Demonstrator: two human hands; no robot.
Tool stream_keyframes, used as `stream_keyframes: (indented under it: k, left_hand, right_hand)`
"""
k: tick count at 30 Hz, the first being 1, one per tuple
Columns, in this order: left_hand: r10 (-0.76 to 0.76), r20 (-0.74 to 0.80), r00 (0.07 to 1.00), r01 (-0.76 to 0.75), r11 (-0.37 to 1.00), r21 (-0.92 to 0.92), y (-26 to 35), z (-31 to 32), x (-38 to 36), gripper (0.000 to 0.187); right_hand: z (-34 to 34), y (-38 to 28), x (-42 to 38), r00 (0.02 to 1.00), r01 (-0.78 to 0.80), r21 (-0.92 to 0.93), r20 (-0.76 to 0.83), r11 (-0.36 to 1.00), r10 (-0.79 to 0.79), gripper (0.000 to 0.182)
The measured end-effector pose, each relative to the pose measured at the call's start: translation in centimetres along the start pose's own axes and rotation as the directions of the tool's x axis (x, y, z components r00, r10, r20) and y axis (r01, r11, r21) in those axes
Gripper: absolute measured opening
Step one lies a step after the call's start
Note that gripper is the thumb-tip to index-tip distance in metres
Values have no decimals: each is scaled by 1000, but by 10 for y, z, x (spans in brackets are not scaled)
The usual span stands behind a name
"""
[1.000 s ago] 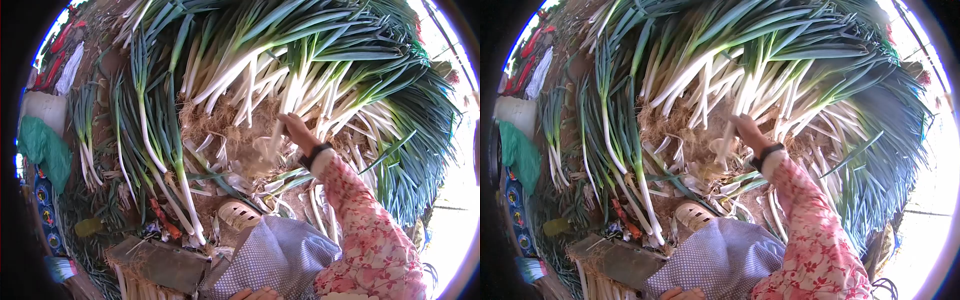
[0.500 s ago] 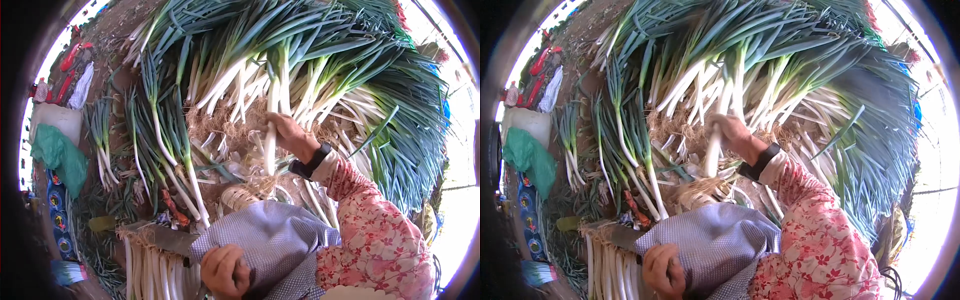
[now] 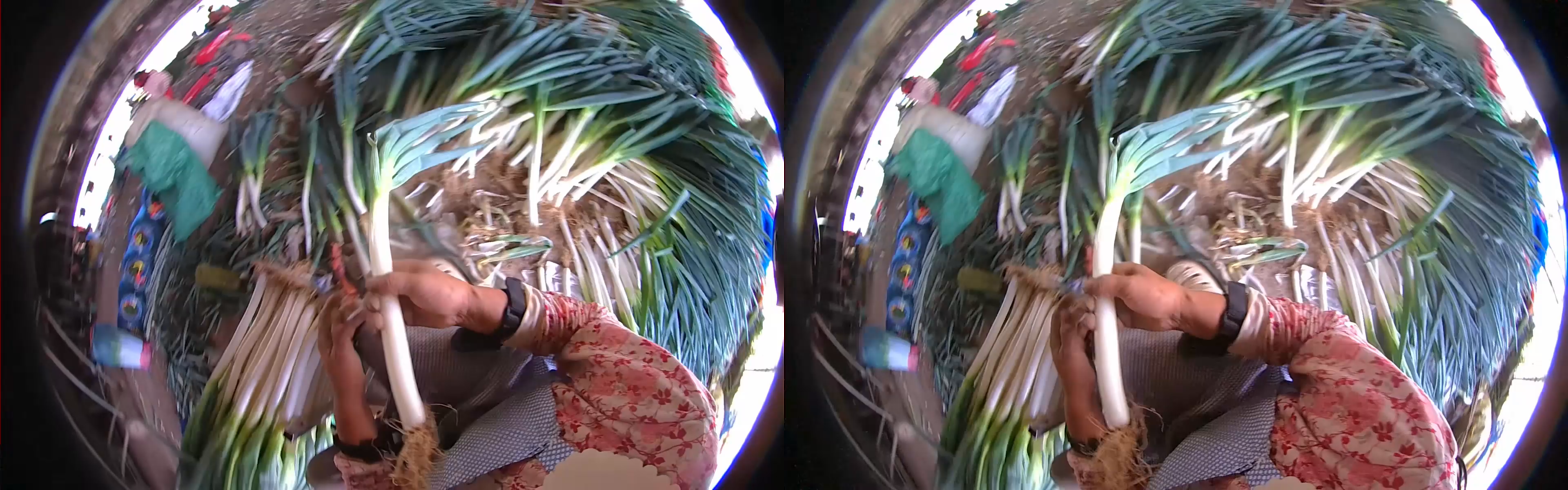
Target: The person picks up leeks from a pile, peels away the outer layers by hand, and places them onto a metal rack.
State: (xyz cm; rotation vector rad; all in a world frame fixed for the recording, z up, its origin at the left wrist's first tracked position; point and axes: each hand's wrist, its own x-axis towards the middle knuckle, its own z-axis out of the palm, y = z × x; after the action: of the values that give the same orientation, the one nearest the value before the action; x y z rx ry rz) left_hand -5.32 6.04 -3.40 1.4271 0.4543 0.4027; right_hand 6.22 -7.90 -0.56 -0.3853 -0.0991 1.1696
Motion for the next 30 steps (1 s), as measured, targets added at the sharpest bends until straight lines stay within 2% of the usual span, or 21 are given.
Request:
stream_keyframes:
  k: [1,2,3,5,7,11,13,14,17,18,21,22,24,25,26,27,28,30]
  left_hand:
    - [30,10,1000,-30,995,97,6,-7,-3,47]
    - [11,-14,1000,-10,998,56,5,-12,-3,51]
    - [-144,-58,988,143,989,-34,14,-15,-3,52]
    - [-189,-54,980,185,980,-74,15,-25,4,52]
    - [-225,-79,971,210,963,-169,19,-31,15,53]
    - [-214,-148,965,162,939,-302,25,-24,45,50]
    - [-167,-56,984,121,873,-473,26,-16,59,50]
    - [-135,-10,991,107,826,-553,25,-12,65,51]
    - [-81,-149,985,-41,741,-670,17,2,77,46]
    - [-85,-170,982,-55,730,-681,17,9,75,42]
    - [-129,-233,964,-55,760,-647,-5,25,72,42]
    - [-100,-254,962,-100,736,-669,-17,32,73,42]
    - [-88,-259,962,-89,795,-600,-31,45,70,39]
    - [-55,-190,980,-96,708,-699,-49,55,74,54]
    - [-26,-294,956,-162,786,-597,-29,67,57,58]
    - [-19,-239,971,-107,858,-503,-64,69,69,61]
    - [-46,-230,972,-86,843,-531,-63,77,67,59]
    - [-50,-254,966,-88,860,-502,-69,91,66,41]
  right_hand:
    - [7,10,-3,999,-52,-11,-5,999,52,20]
    - [9,16,-4,996,-82,-41,22,996,83,20]
    - [8,24,-3,995,-97,-112,-22,989,95,22]
    - [8,30,-1,993,-117,-277,-41,954,110,25]
    - [5,22,1,990,-97,-619,18,780,137,27]
    - [-2,-5,-5,992,-63,-854,3,516,127,26]
    - [12,-15,-19,981,-81,-940,-18,331,192,26]
    - [2,-14,-25,978,-75,-937,-2,342,209,25]
    - [-7,-12,-42,979,-147,-971,-117,188,164,25]
    - [-19,-12,-46,974,-161,-976,-134,144,183,27]
    - [-39,-5,-58,970,-220,-975,-222,-30,101,28]
    - [-47,-3,-64,961,-265,-963,-268,-51,74,28]
    - [-79,7,-78,969,-222,-972,-211,-77,-129,27]
    - [-91,14,-83,961,-191,-978,-168,-88,-222,26]
    - [-95,19,-90,937,-223,-974,-203,-43,-283,26]
    - [-97,25,-95,906,-254,-967,-240,5,-349,25]
    - [-82,29,-99,885,-289,-957,-268,0,-380,25]
    - [-92,39,-108,839,-359,-933,-316,-14,-443,25]
